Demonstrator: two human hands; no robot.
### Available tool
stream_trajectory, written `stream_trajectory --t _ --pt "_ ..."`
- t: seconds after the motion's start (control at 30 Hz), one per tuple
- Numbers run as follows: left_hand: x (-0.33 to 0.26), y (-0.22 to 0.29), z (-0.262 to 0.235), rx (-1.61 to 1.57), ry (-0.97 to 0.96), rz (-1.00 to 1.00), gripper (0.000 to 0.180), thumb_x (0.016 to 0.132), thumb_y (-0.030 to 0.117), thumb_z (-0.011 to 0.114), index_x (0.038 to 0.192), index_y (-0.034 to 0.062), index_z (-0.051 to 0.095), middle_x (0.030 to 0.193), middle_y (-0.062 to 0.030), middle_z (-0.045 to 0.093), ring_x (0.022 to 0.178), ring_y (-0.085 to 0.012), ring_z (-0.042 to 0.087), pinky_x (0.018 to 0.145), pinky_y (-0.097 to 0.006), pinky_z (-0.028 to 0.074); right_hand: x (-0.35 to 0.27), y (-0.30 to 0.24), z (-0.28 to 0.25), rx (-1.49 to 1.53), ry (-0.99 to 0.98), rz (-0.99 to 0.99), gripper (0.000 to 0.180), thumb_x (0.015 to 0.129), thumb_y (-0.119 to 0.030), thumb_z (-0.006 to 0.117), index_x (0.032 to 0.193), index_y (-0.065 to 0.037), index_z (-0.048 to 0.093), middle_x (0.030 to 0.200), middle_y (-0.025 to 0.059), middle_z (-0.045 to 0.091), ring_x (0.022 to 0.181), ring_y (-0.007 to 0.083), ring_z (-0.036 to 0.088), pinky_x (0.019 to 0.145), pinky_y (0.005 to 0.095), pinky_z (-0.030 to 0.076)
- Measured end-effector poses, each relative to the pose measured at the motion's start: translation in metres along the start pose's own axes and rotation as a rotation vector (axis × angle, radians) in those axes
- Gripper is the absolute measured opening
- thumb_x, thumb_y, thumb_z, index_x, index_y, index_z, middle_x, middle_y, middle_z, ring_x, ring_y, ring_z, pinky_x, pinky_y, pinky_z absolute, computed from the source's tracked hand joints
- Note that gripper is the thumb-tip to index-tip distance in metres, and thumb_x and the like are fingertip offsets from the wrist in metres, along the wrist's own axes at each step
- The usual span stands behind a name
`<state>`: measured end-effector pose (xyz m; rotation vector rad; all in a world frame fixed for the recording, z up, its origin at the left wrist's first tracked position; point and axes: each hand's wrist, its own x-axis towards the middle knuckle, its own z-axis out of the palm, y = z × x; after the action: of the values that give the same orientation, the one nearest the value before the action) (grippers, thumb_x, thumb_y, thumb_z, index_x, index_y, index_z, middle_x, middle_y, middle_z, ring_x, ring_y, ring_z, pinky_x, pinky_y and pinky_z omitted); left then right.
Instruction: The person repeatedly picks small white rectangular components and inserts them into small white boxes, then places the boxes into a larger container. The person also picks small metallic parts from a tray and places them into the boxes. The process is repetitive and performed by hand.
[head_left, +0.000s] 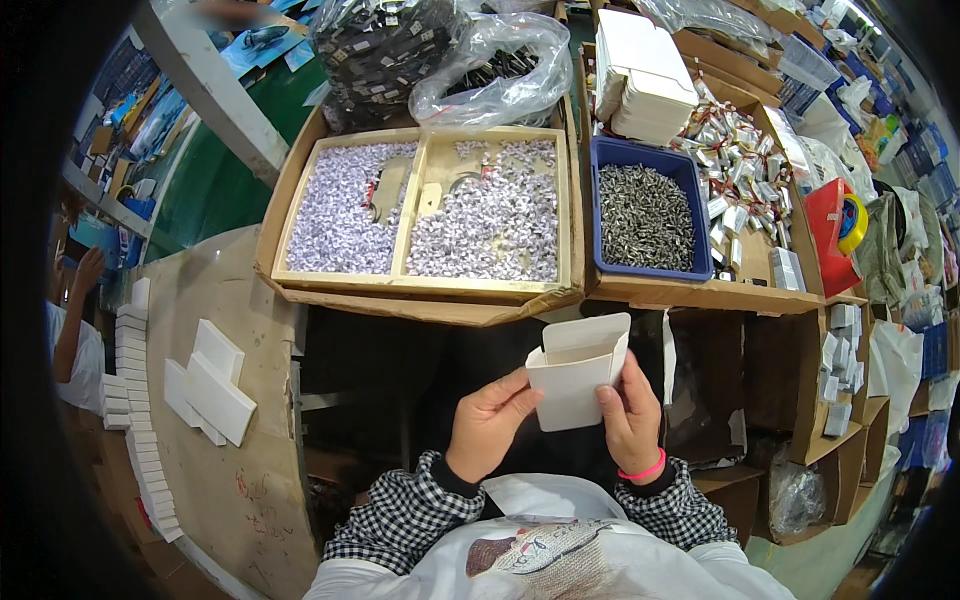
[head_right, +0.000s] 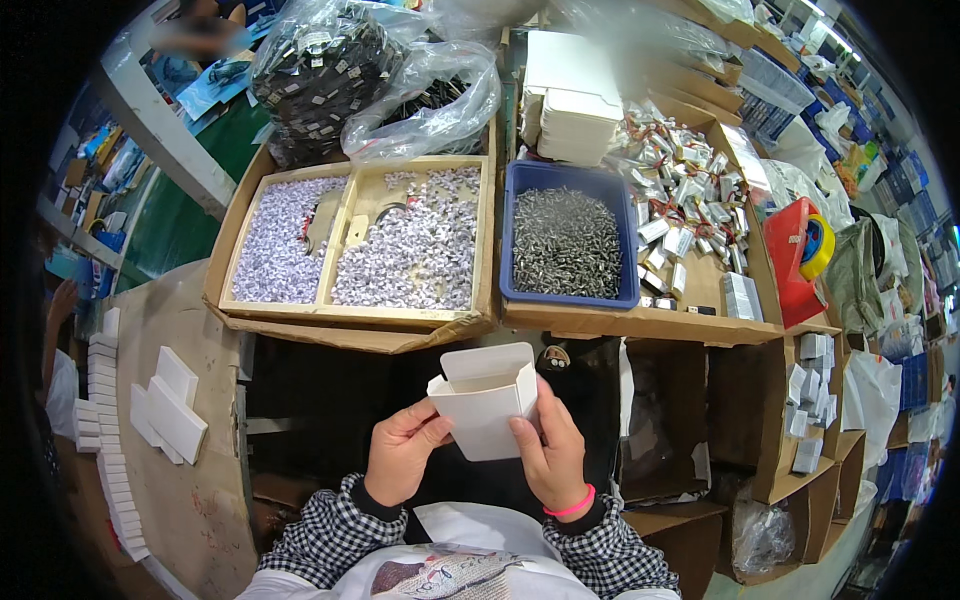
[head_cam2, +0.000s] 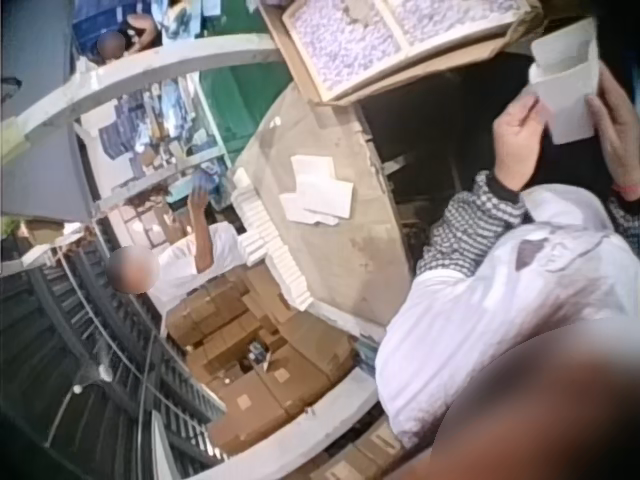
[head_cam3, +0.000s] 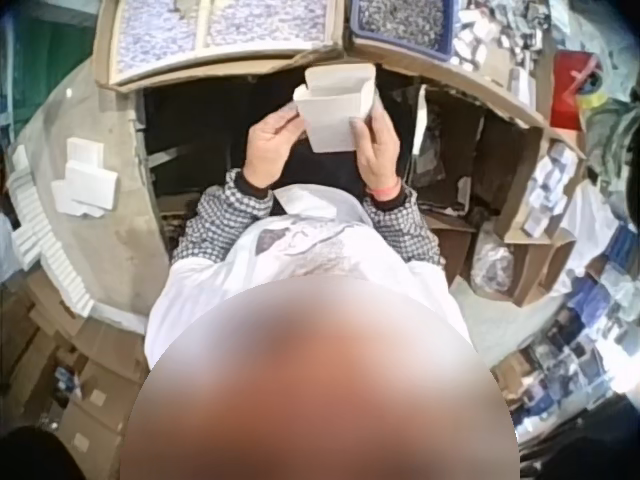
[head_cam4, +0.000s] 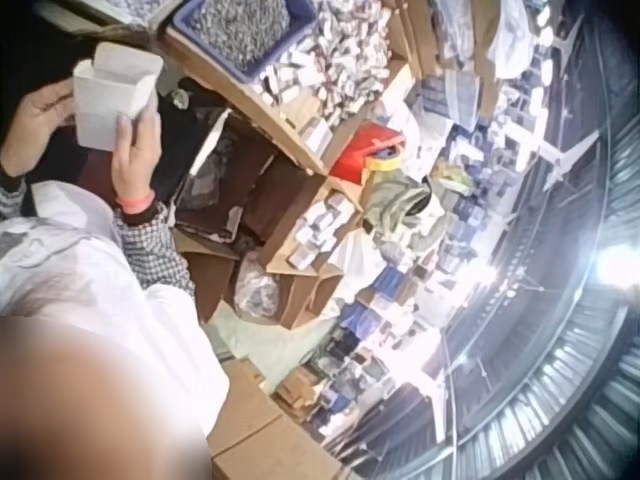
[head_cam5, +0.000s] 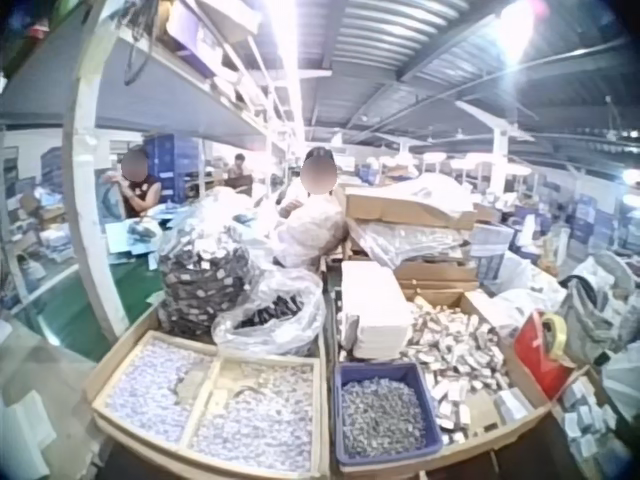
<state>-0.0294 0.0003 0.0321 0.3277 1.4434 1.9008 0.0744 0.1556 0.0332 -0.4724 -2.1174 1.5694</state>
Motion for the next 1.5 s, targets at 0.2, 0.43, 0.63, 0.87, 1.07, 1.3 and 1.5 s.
stream_trajectory --t 0.2,0.43,0.63,0.87,1.07,1.3,1.5 --pt "-0.003 0.004 -0.007 -0.232 -0.256 -0.037 0.048 0.086 0.0 0.063 0.131 -0.0007 0.048 0.122 -0.0103 0.058 0.111 -0.0168 0.056 0.097 -0.03 0.044 -0.014 0.0 0.011 0.218 0.038 0.021 0.046 0.094 -0.01 0.053 0.135 0.003 0.037 0.123 0.0126 0.05 0.112 0.0188 0.05 0.093 0.03 0.042" --pt "-0.005 0.012 -0.021 0.011 -0.138 -0.084 0.044 0.087 0.005 0.063 0.129 -0.0022 0.05 0.119 -0.0106 0.06 0.106 -0.0133 0.057 0.094 -0.027 0.045 -0.023 -0.007 0.021 0.453 0.045 0.08 0.041 0.088 -0.001 0.061 0.126 0.004 0.048 0.117 0.0131 0.058 0.105 0.0177 0.058 0.091 0.0285 0.046" --pt "-0.014 0.005 -0.024 0.034 -0.07 -0.058 0.042 0.088 0.002 0.06 0.128 -0.0018 0.048 0.117 -0.0114 0.06 0.104 -0.0154 0.059 0.091 -0.027 0.047 -0.023 0.003 0.019 0.359 -0.042 0.205 0.041 0.084 0.001 0.065 0.122 0.005 0.049 0.108 0.0134 0.064 0.098 0.0176 0.063 0.088 0.0281 0.05" --pt "-0.031 -0.011 -0.041 0.059 -0.128 -0.023 0.049 0.089 -0.004 0.056 0.135 0.0072 0.042 0.117 -0.0121 0.059 0.105 -0.0145 0.058 0.092 -0.027 0.047 -0.043 0.01 0.025 0.313 -0.119 0.281 0.052 0.084 0.001 0.065 0.131 0.0 0.043 0.111 0.0169 0.064 0.099 0.0176 0.063 0.086 0.029 0.052" --pt "-0.039 -0.014 -0.048 0.217 -0.204 -0.023 0.053 0.09 -0.002 0.054 0.14 0.0097 0.038 0.117 -0.0104 0.059 0.104 -0.0144 0.058 0.091 -0.027 0.047 -0.046 0.014 0.026 0.261 -0.198 0.297 0.052 0.084 -0.001 0.066 0.131 -0.001 0.043 0.106 0.0157 0.065 0.094 0.0176 0.065 0.083 0.0283 0.053" --pt "-0.039 -0.012 -0.051 0.349 -0.155 -0.057 0.039 0.092 0.004 0.056 0.13 0.0079 0.05 0.112 -0.0071 0.062 0.097 -0.0113 0.059 0.086 -0.025 0.048 -0.033 0.01 0.012 0.153 -0.345 0.287 0.043 0.083 -0.004 0.068 0.121 0.0 0.05 0.093 0.0113 0.066 0.088 0.0153 0.067 0.079 0.0274 0.054" --pt "-0.028 -0.01 -0.043 0.243 -0.003 -0.015 0.027 0.091 0.002 0.057 0.117 -0.0003 0.058 0.108 -0.0059 0.063 0.097 -0.0114 0.059 0.087 -0.025 0.048 -0.019 0.01 0.019 0.093 -0.192 0.123 0.035 0.08 -0.004 0.072 0.112 0.001 0.059 0.08 0.0058 0.062 0.072 0.0086 0.06 0.065 0.0222 0.05"
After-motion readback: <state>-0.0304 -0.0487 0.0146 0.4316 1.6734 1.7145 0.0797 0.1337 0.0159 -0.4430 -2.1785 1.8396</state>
